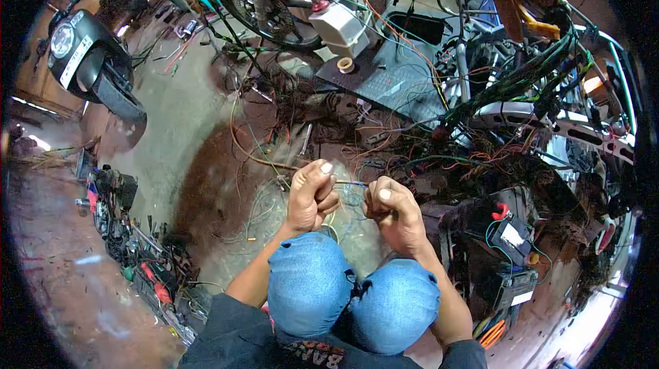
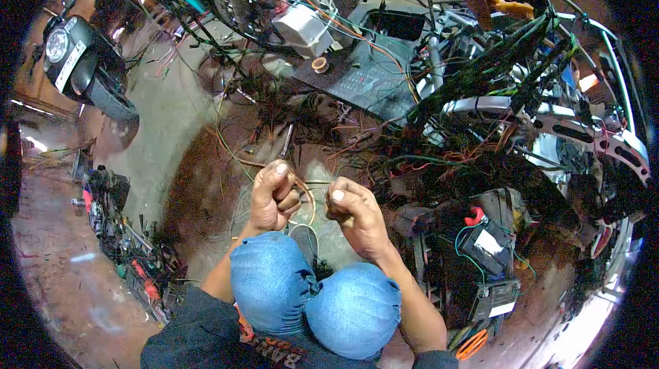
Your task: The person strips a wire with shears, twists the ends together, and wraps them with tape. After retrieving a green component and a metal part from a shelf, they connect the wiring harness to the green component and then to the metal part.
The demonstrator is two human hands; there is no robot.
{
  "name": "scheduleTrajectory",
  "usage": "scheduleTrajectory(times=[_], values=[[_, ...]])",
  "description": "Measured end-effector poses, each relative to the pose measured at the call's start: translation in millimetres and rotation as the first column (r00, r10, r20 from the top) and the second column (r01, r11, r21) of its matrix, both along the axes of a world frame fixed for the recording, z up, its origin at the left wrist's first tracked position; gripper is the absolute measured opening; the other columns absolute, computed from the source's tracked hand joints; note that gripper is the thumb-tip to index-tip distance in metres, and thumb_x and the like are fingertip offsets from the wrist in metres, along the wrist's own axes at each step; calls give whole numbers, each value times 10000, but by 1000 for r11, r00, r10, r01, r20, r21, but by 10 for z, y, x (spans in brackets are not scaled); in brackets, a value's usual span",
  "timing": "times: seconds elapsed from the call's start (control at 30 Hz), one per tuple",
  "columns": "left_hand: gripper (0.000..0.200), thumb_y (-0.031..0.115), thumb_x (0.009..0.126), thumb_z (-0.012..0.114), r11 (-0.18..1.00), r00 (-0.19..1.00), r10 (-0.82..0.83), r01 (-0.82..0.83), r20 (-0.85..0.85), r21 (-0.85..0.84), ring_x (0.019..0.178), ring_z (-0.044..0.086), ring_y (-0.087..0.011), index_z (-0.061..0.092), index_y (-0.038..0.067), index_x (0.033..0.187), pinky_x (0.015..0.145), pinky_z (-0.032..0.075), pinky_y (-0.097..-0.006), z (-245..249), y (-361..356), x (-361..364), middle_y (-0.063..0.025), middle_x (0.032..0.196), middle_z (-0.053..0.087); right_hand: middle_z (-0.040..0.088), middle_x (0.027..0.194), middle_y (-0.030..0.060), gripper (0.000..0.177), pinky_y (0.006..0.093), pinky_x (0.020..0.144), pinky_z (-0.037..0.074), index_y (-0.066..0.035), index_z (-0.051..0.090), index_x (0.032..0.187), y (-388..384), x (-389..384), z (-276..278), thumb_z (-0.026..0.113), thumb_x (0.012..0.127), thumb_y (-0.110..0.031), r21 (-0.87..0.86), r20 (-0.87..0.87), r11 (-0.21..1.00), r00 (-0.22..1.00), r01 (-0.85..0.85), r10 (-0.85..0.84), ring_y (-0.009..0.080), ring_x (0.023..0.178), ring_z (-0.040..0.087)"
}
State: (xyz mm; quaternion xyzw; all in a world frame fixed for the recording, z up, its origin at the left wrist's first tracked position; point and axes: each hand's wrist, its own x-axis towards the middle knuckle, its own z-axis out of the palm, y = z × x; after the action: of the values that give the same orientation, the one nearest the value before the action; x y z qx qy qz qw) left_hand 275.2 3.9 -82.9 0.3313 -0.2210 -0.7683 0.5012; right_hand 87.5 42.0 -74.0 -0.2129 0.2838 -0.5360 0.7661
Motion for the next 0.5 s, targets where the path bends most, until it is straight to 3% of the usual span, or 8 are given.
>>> scheduleTrajectory(times=[0.03, 0.07, 0.17, 0.23, 0.3, 0.37, 0.43, 0.5], values=[[425, 288, 1063, 574, 997, 992, -13, 23, 128, -71, 419, 239, -43, 376, 174, 705, 385, 203, -250, 20, -21, -7, 69, 565, 255, 431, 730, -45, 278, 270, 642, 295, -75, 536, 791, -5, -36, -38, 656, 972, -249, -20, -93, 1000, 996, -18, 17, 73, 684, 366], [366, 258, 1051, 614, 985, 985, -4, 34, 174, -172, 534, 399, -51, 478, 145, 730, 502, 325, -239, -86, -57, 79, 47, 626, 403, 559, 765, -32, 249, 249, 689, 363, -30, 639, 842, 5, -97, -134, 678, 975, -237, -36, -213, 998, 976, -57, 48, 62, 732, 472], [296, 262, 1057, 611, 948, 827, 169, 13, 536, -318, 645, 477, -41, 600, 105, 806, 602, 372, -223, -151, -104, 282, 47, 710, 534, 638, 823, -13, 238, 243, 756, 428, -13, 687, 880, 8, -139, -104, 700, 975, -231, -49, -438, 995, 897, -89, 59, 69, 804, 551], [244, 207, 1048, 629, 904, 718, 282, 24, 637, -428, 656, 474, -20, 697, 32, 892, 580, 368, -229, -180, -101, 417, 43, 768, 617, 664, 858, -7, 218, 247, 780, 455, -3, 708, 923, -3, -201, -110, 712, 978, -214, -47, -499, 991, 862, -127, 86, 69, 837, 576], [233, 182, 1033, 645, 948, 598, 208, 71, 774, -309, 698, 547, -59, 704, -2, 902, 621, 432, -253, -159, -65, 575, 5, 809, 660, 690, 893, -1, 206, 252, 804, 481, 7, 730, 965, -14, -257, -151, 724, 980, -197, -37, -556, 987, 824, -157, 111, 69, 871, 600], [209, 150, 1015, 655, 862, 419, 332, 229, 845, -452, 723, 609, -113, 699, -27, 913, 657, 477, -275, -230, -71, 702, -48, 825, 685, 729, 941, 33, 234, 268, 824, 505, 27, 749, 1024, -20, -260, -226, 728, 983, -202, -73, -616, 978, 780, -195, 109, 93, 890, 630], [189, 152, 1001, 659, 850, 279, 333, 325, 901, -415, 840, 678, -238, 699, -25, 949, 773, 521, -362, -126, -33, 737, -124, 914, 714, 757, 970, 60, 253, 286, 837, 516, 22, 759, 1052, -17, -227, -311, 734, 977, -219, -102, -649, 972, 754, -214, 98, 119, 897, 658], [211, 185, 993, 668, 780, 32, 422, 497, 906, -381, 964, 663, -344, 701, -22, 972, 890, 499, -441, -336, -37, 960, -170, 973, 712, 760, 1062, 146, 327, 385, 874, 531, -47, 784, 1094, -82, -234, -392, 769, 929, -329, -296, -843, 884, 534, -363, -63, 286, 971, 705]])
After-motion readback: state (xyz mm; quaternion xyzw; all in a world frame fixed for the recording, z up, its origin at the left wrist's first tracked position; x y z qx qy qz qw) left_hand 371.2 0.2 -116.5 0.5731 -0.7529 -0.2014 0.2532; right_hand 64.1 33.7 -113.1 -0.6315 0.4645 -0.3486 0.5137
